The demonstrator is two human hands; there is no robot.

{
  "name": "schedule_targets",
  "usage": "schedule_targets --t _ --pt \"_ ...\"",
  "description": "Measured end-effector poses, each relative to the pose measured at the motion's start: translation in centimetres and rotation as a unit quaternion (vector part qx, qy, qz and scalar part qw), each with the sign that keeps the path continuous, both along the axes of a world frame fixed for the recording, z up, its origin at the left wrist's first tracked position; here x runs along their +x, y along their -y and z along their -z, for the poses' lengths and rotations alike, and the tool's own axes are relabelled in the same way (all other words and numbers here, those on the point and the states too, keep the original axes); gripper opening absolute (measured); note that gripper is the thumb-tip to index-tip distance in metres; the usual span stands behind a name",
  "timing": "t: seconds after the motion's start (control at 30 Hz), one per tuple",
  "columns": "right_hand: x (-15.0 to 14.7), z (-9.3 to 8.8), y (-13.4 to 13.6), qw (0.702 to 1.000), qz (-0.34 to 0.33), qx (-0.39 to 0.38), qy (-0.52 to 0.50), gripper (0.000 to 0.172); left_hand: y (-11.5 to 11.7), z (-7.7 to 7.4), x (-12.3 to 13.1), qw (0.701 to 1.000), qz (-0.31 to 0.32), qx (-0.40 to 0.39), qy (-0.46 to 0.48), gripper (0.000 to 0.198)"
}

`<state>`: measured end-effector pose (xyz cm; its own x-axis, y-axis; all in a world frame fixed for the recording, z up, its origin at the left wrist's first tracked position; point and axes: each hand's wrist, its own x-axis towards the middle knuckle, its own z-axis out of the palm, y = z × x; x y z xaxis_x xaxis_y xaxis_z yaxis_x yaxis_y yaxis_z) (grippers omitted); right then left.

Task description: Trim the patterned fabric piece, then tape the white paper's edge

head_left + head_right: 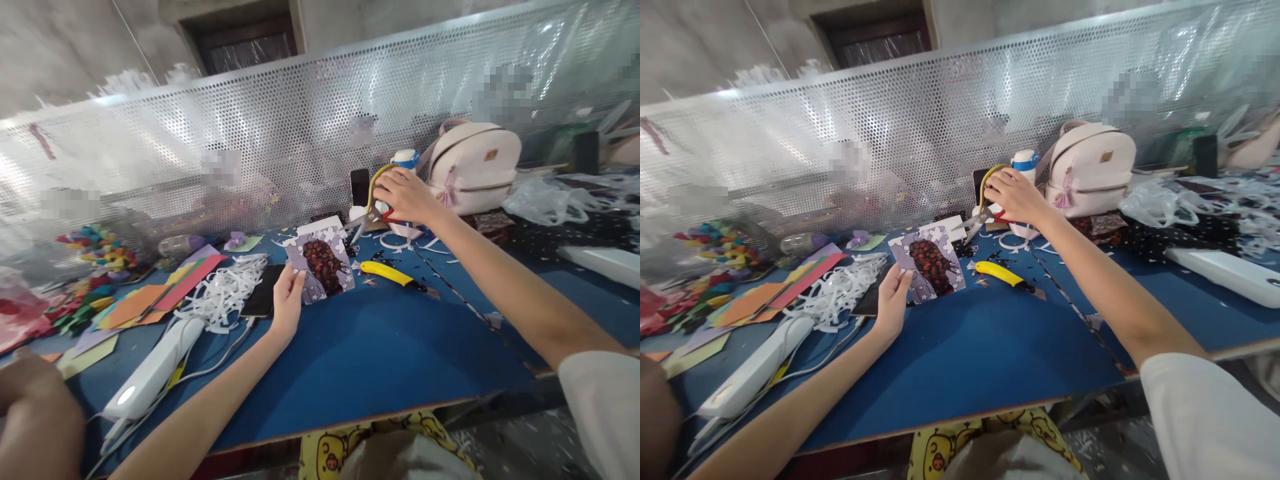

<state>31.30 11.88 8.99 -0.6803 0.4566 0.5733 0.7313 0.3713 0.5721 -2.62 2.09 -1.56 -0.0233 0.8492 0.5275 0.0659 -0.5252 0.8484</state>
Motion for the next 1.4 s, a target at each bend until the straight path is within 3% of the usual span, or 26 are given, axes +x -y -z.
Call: schedule_targets --t 0.17,0.3,0.43,0.57,0.7,0.8,0.9,0.97,1.03,1.17,1.4 --pt "0.6 0.9 -0.3 0.998 -0.006 0.057 0.006 0.023 0.0 0.1 -0.1 1.0 0.021 -0.013 0.001 0.035" --pt "0.7 1.0 -0.3 0.997 0.004 0.079 -0.006 0.031 -0.1 0.1 -0.1 0.999 0.022 -0.021 0.008 0.037" --pt "0.7 1.3 -0.7 0.998 -0.004 0.06 0.014 0.036 -0.1 0.1 -0.2 0.999 0.018 -0.027 0.015 0.033" --pt "0.6 2.2 -1.5 0.998 -0.019 0.038 0.042 0.03 -0.1 0.0 -0.2 0.999 0.01 -0.036 0.028 0.031" --pt "0.4 2.6 -1.6 1.0 -0.015 0.0 0.014 0.031 0.1 -0.1 0.0 0.998 0.017 -0.053 0.038 0.033" --pt "0.2 2.2 -1.3 0.997 0.03 -0.018 -0.07 0.033 0.2 -0.3 0.1 0.997 0.025 -0.064 0.043 0.037" --pt "-0.1 1.4 -0.7 0.985 0.083 -0.013 -0.153 0.022 0.2 -0.3 0.2 0.996 0.03 -0.071 0.046 0.039" --pt "-0.6 0.7 0.0 0.977 0.096 -0.019 -0.192 0.019 0.2 -0.4 0.2 0.996 0.031 -0.075 0.048 0.039" --pt "-1.3 -0.1 0.9 0.97 0.086 -0.048 -0.222 0.025 0.2 -0.4 0.2 0.995 0.032 -0.078 0.051 0.04" --pt "-3.3 -1.2 2.3 0.983 0.031 -0.063 -0.17 0.027 0.2 -0.5 0.2 0.995 0.033 -0.083 0.055 0.046" --pt "-5.7 -1.0 3.1 0.994 -0.014 -0.033 -0.106 0.016 0.4 -0.4 0.4 0.996 0.027 -0.065 0.051 0.05"
